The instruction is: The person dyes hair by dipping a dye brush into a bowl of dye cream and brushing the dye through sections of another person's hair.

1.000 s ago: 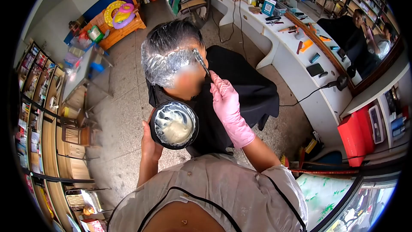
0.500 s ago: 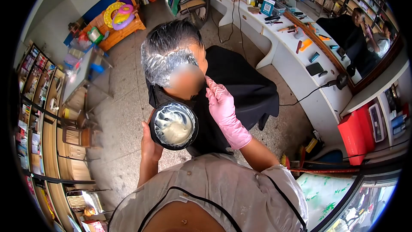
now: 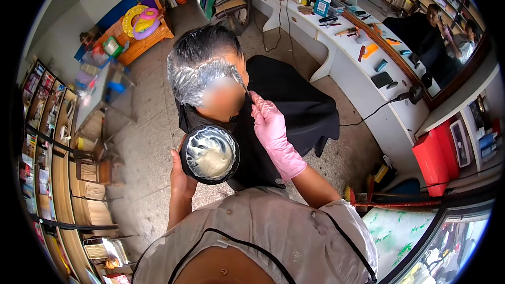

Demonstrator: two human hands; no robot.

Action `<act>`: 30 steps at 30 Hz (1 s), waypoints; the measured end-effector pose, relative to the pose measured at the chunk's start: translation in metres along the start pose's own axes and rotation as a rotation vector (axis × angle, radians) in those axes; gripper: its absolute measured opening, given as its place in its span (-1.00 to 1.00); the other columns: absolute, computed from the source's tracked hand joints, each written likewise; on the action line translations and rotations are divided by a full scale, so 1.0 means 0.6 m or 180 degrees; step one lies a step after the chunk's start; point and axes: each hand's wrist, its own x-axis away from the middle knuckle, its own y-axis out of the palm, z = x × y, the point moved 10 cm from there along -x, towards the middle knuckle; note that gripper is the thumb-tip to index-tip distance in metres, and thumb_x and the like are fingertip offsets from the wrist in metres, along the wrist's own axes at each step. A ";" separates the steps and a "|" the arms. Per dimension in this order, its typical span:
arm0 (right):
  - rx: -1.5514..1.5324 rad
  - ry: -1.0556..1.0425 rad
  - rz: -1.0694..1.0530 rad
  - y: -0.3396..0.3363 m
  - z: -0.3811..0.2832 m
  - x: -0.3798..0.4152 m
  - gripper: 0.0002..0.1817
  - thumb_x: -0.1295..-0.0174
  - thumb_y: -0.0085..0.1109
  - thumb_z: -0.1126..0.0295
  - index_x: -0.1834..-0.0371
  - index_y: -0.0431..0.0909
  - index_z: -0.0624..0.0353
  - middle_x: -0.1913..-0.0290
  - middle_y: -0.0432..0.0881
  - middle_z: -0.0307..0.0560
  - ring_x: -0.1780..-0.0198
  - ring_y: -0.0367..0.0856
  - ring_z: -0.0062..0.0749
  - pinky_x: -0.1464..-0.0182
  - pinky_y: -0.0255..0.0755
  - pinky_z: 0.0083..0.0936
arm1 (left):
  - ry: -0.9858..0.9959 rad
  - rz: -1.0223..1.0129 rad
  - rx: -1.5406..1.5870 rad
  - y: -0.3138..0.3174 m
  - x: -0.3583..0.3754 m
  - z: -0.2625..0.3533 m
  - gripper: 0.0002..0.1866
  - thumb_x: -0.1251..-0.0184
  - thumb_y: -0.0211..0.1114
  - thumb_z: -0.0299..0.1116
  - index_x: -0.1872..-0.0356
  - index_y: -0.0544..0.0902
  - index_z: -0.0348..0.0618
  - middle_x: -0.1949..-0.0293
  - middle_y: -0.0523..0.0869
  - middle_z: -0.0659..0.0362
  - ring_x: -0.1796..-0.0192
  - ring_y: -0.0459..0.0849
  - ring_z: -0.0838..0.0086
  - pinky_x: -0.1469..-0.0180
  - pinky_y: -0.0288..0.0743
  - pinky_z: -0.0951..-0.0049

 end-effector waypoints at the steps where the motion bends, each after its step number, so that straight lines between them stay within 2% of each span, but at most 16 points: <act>1: -0.0042 0.0166 -0.0034 0.004 0.012 0.003 -0.65 -0.25 -0.02 0.72 -0.10 0.50 0.33 0.20 0.54 -0.22 0.37 0.40 -0.69 0.28 0.37 -0.80 | -0.0010 0.0025 0.0006 0.001 0.000 0.001 -0.20 -0.36 -0.25 0.26 -0.43 0.01 -0.12 -0.36 0.25 0.06 -0.38 0.25 0.26 -0.38 0.15 0.24; 3: -0.0085 0.0330 -0.0072 0.008 0.023 0.011 -0.65 -0.24 0.01 0.72 -0.11 0.50 0.33 0.17 0.56 -0.20 0.38 0.41 -0.70 0.30 0.37 -0.81 | -0.0017 0.0051 0.0013 0.001 0.001 0.002 -0.20 -0.36 -0.25 0.26 -0.43 0.02 -0.12 -0.36 0.26 0.06 -0.37 0.26 0.26 -0.37 0.15 0.24; 5: 0.0331 -0.0237 -0.0175 0.011 -0.016 0.016 -0.65 -0.24 0.03 0.70 -0.10 0.51 0.33 0.17 0.57 -0.22 0.39 0.40 -0.70 0.30 0.37 -0.81 | -0.0032 0.0045 0.0003 0.003 0.001 0.001 -0.21 -0.37 -0.26 0.25 -0.43 0.02 -0.11 -0.35 0.27 0.06 -0.37 0.27 0.25 -0.37 0.16 0.24; 7: 0.0522 -0.0117 -0.0088 0.004 -0.016 0.009 -0.65 -0.24 0.04 0.69 -0.11 0.50 0.32 0.18 0.56 -0.23 0.40 0.39 -0.69 0.29 0.38 -0.79 | -0.0019 0.0009 -0.0005 0.002 -0.001 0.000 -0.21 -0.37 -0.26 0.25 -0.43 0.02 -0.11 -0.35 0.26 0.06 -0.37 0.27 0.25 -0.37 0.16 0.24; 9: 0.0049 -0.0083 0.0066 0.002 -0.012 -0.003 -0.62 -0.21 -0.02 0.73 -0.10 0.51 0.31 0.37 0.50 -0.23 0.44 0.38 -0.66 0.32 0.38 -0.77 | -0.0001 -0.0011 -0.0022 0.002 0.000 0.000 -0.22 -0.37 -0.27 0.25 -0.43 0.01 -0.11 -0.35 0.26 0.06 -0.37 0.27 0.25 -0.37 0.16 0.23; 13: 0.0343 0.0174 -0.0184 0.018 -0.014 0.015 -0.65 -0.27 0.03 0.64 -0.13 0.50 0.27 0.24 0.54 -0.26 0.40 0.38 -0.73 0.31 0.38 -0.77 | -0.0010 0.0008 0.0003 0.001 0.000 0.001 -0.21 -0.37 -0.27 0.25 -0.43 0.01 -0.13 -0.36 0.26 0.05 -0.37 0.27 0.25 -0.38 0.16 0.23; 14: 0.0628 -0.0271 -0.0122 0.015 -0.021 0.017 -0.66 -0.29 0.04 0.61 -0.14 0.50 0.24 0.23 0.54 -0.29 0.40 0.36 -0.76 0.37 0.33 -0.80 | -0.0011 0.0010 -0.0002 0.001 0.001 0.000 -0.21 -0.37 -0.26 0.25 -0.43 0.01 -0.14 -0.36 0.26 0.05 -0.37 0.26 0.25 -0.38 0.16 0.23; 15: 0.0627 -0.0270 -0.0121 0.011 -0.016 0.013 -0.66 -0.29 0.04 0.61 -0.14 0.50 0.24 0.23 0.54 -0.29 0.40 0.36 -0.76 0.37 0.33 -0.80 | -0.0011 0.0011 -0.0003 0.001 0.001 0.001 -0.21 -0.37 -0.26 0.25 -0.43 0.01 -0.14 -0.36 0.26 0.05 -0.37 0.26 0.25 -0.38 0.16 0.23; 17: 0.0296 0.0417 -0.0026 -0.004 0.023 0.005 -0.67 -0.30 0.03 0.59 -0.14 0.50 0.21 0.21 0.55 -0.30 0.43 0.35 -0.78 0.43 0.27 -0.83 | -0.0006 -0.0004 -0.0021 0.003 0.002 0.003 -0.21 -0.37 -0.26 0.24 -0.43 0.02 -0.14 -0.36 0.26 0.05 -0.37 0.26 0.25 -0.38 0.16 0.23; 22: 0.0351 0.0037 -0.0023 0.008 0.001 0.014 -0.68 -0.26 0.03 0.65 -0.08 0.52 0.31 0.33 0.54 -0.24 0.44 0.39 -0.69 0.35 0.40 -0.74 | 0.0024 0.0009 -0.0012 -0.002 0.001 0.002 -0.21 -0.37 -0.26 0.24 -0.42 0.03 -0.16 -0.36 0.26 0.05 -0.38 0.26 0.25 -0.38 0.14 0.23; 24: -0.0134 0.0324 -0.0038 0.007 0.020 0.022 -0.69 -0.32 0.03 0.55 -0.12 0.49 0.22 0.36 0.51 -0.32 0.48 0.33 -0.84 0.55 0.16 -0.87 | 0.0037 0.0022 -0.0008 -0.003 0.003 0.001 -0.21 -0.37 -0.26 0.24 -0.42 0.03 -0.16 -0.36 0.26 0.04 -0.38 0.26 0.25 -0.38 0.14 0.23; 27: 0.0186 0.0538 0.0113 -0.008 0.038 0.007 -0.69 -0.33 0.03 0.53 -0.14 0.48 0.20 0.37 0.51 -0.35 0.49 0.34 -0.84 0.54 0.17 -0.87 | 0.0047 0.0027 -0.0041 -0.002 0.007 0.002 -0.21 -0.38 -0.26 0.24 -0.42 0.04 -0.17 -0.36 0.26 0.04 -0.38 0.25 0.25 -0.38 0.13 0.24; 28: -0.0076 0.0743 0.0103 -0.004 0.051 0.009 -0.68 -0.34 0.03 0.50 -0.15 0.47 0.17 0.40 0.50 -0.39 0.52 0.31 -0.85 0.55 0.16 -0.87 | 0.0040 0.0006 0.0003 -0.002 0.007 0.001 -0.21 -0.38 -0.27 0.24 -0.42 0.03 -0.17 -0.36 0.26 0.04 -0.38 0.26 0.25 -0.38 0.14 0.24; 30: -0.0153 0.0654 0.0064 0.011 0.047 0.020 -0.68 -0.34 0.03 0.50 -0.15 0.48 0.17 0.42 0.50 -0.40 0.54 0.28 -0.85 0.55 0.15 -0.87 | 0.0036 -0.0017 0.0048 -0.001 0.008 0.001 -0.21 -0.38 -0.27 0.23 -0.42 0.03 -0.17 -0.36 0.25 0.04 -0.38 0.26 0.25 -0.38 0.14 0.24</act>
